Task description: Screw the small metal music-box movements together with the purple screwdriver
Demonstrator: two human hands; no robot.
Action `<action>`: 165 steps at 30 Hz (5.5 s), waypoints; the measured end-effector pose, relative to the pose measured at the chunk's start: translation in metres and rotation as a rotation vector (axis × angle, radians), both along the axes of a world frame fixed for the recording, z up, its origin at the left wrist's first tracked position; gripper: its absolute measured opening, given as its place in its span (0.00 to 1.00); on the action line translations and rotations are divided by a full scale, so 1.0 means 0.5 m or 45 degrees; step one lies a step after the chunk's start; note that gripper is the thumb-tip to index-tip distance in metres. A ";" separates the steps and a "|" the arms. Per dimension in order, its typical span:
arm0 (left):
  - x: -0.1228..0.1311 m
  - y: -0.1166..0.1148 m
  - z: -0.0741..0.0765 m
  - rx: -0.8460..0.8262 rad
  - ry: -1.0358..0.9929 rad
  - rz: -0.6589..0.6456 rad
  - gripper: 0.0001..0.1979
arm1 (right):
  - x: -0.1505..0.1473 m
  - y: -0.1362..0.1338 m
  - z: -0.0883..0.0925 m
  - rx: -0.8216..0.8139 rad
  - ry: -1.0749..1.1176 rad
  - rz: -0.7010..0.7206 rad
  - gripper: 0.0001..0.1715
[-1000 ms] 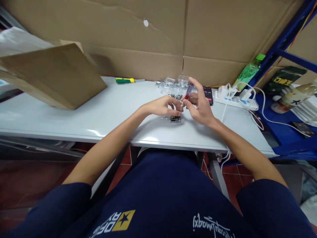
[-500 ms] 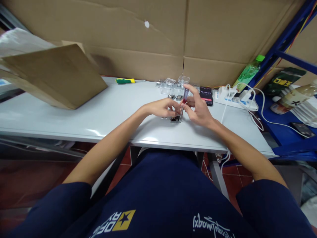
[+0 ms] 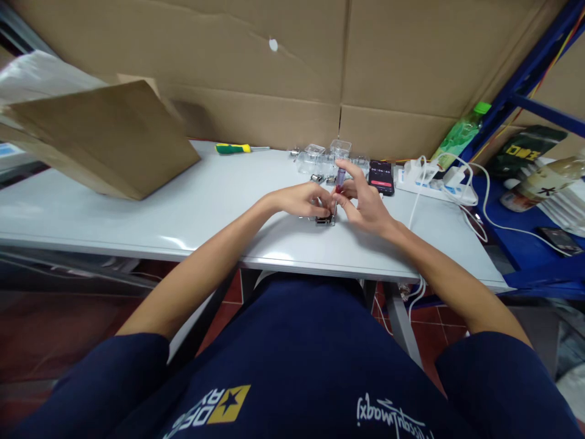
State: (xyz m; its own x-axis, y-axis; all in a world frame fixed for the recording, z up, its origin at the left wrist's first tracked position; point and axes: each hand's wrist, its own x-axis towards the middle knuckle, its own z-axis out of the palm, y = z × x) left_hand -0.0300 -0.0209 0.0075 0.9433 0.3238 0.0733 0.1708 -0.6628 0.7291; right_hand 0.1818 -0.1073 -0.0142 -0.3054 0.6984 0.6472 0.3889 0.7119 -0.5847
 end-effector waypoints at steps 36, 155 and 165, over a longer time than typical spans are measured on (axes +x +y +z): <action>0.003 0.013 -0.016 -0.010 0.032 -0.008 0.14 | -0.006 0.003 0.012 0.216 -0.046 -0.074 0.33; -0.009 0.026 -0.026 -0.271 0.165 -0.109 0.27 | -0.004 -0.009 0.023 0.321 -0.199 0.058 0.41; -0.008 0.019 -0.022 -0.222 0.119 -0.069 0.25 | -0.004 -0.007 0.025 0.424 -0.184 -0.046 0.37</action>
